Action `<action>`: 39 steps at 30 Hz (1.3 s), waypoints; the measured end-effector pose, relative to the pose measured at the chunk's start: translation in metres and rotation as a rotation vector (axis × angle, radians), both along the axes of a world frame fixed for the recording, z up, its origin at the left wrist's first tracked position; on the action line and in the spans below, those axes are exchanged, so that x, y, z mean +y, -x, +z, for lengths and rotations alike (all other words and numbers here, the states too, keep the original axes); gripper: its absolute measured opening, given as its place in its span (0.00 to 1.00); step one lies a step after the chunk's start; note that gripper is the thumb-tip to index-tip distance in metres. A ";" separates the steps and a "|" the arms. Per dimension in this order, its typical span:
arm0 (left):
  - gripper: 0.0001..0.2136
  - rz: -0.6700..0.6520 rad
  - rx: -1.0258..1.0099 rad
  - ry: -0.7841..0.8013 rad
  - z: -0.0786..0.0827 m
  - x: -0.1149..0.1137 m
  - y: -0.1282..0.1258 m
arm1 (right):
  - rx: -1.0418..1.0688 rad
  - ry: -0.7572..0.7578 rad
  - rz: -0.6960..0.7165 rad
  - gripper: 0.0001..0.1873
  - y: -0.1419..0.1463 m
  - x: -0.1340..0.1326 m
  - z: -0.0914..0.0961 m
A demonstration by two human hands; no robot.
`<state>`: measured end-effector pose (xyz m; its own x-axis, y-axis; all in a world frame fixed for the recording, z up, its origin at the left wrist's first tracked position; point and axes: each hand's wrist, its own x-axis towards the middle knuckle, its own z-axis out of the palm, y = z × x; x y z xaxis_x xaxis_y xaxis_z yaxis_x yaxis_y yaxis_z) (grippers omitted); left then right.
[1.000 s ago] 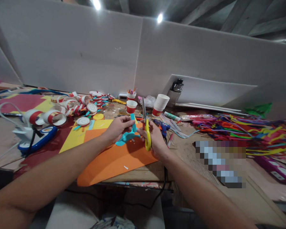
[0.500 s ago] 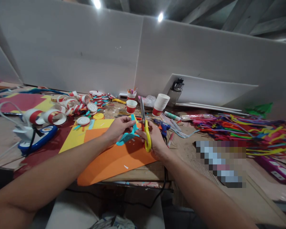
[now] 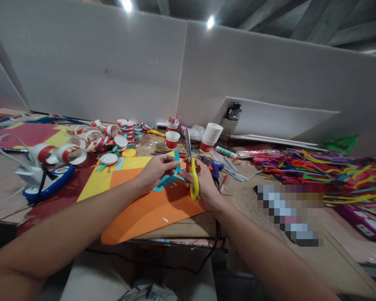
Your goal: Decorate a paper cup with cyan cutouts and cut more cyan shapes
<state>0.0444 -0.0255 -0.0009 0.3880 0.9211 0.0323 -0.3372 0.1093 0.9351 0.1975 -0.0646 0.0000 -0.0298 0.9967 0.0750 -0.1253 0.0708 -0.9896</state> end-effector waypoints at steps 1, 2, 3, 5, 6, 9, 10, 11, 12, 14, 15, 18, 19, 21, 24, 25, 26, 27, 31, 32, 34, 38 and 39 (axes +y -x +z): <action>0.13 -0.004 0.004 0.000 0.001 0.000 0.000 | 0.002 0.001 0.006 0.26 0.000 0.000 0.000; 0.13 -0.009 0.005 0.000 0.001 0.000 0.001 | 0.004 0.002 0.009 0.26 0.000 0.000 0.000; 0.13 -0.012 0.004 -0.001 0.002 -0.001 0.001 | 0.006 0.003 0.013 0.26 0.000 -0.001 0.001; 0.13 -0.010 -0.006 0.000 0.003 -0.002 0.002 | 0.013 0.009 0.020 0.26 -0.001 -0.001 0.002; 0.13 -0.007 -0.014 0.004 0.004 -0.002 0.002 | 0.017 0.011 0.025 0.27 -0.001 -0.002 0.002; 0.13 -0.014 -0.037 0.024 0.005 -0.002 0.003 | 0.019 0.003 0.017 0.28 -0.001 -0.003 0.004; 0.13 -0.019 -0.044 0.032 0.005 -0.002 0.003 | 0.018 -0.007 0.003 0.28 0.000 -0.004 0.005; 0.12 -0.023 -0.054 0.040 0.005 -0.001 0.003 | 0.017 -0.020 -0.009 0.29 0.000 -0.004 0.006; 0.12 -0.024 -0.069 0.045 0.005 0.000 0.003 | 0.017 -0.037 -0.020 0.29 0.001 -0.004 0.006; 0.11 -0.022 -0.109 0.057 0.005 0.001 0.002 | 0.024 -0.070 -0.027 0.30 0.002 -0.005 0.008; 0.11 -0.018 -0.131 0.064 0.005 0.002 0.002 | 0.029 -0.084 -0.026 0.31 0.003 -0.006 0.008; 0.11 -0.010 -0.175 0.076 0.003 0.004 0.002 | 0.034 -0.100 -0.025 0.31 0.005 -0.007 0.009; 0.11 -0.013 -0.180 0.077 0.002 0.005 0.002 | 0.029 -0.094 -0.027 0.30 0.005 -0.007 0.009; 0.11 -0.026 -0.185 0.074 0.001 0.005 0.003 | 0.021 -0.072 -0.035 0.30 0.004 -0.007 0.009; 0.10 -0.039 -0.192 0.095 0.001 0.004 0.002 | 0.053 -0.033 -0.031 0.28 0.003 -0.006 0.009; 0.10 -0.042 -0.198 0.105 0.001 0.004 0.002 | 0.072 -0.017 -0.027 0.28 0.003 -0.006 0.009; 0.11 -0.043 -0.203 0.115 0.001 0.003 0.002 | 0.089 -0.001 -0.024 0.28 0.004 -0.006 0.010; 0.11 -0.045 -0.209 0.125 0.002 0.003 0.002 | 0.103 0.014 -0.023 0.28 0.004 -0.007 0.010; 0.12 -0.046 -0.198 0.136 0.002 0.002 0.001 | 0.130 0.021 -0.025 0.30 0.004 -0.007 0.011; 0.12 -0.047 -0.186 0.134 0.002 0.002 0.000 | 0.131 0.014 -0.021 0.30 0.004 -0.006 0.011; 0.13 -0.041 -0.162 0.129 0.002 0.002 0.000 | 0.123 0.010 -0.016 0.30 0.003 -0.006 0.010; 0.13 -0.020 -0.136 0.107 0.002 0.001 0.000 | 0.087 0.001 -0.034 0.28 0.004 -0.006 0.008; 0.13 -0.019 -0.131 0.100 0.002 0.000 0.000 | 0.075 -0.009 -0.035 0.28 0.004 -0.005 0.008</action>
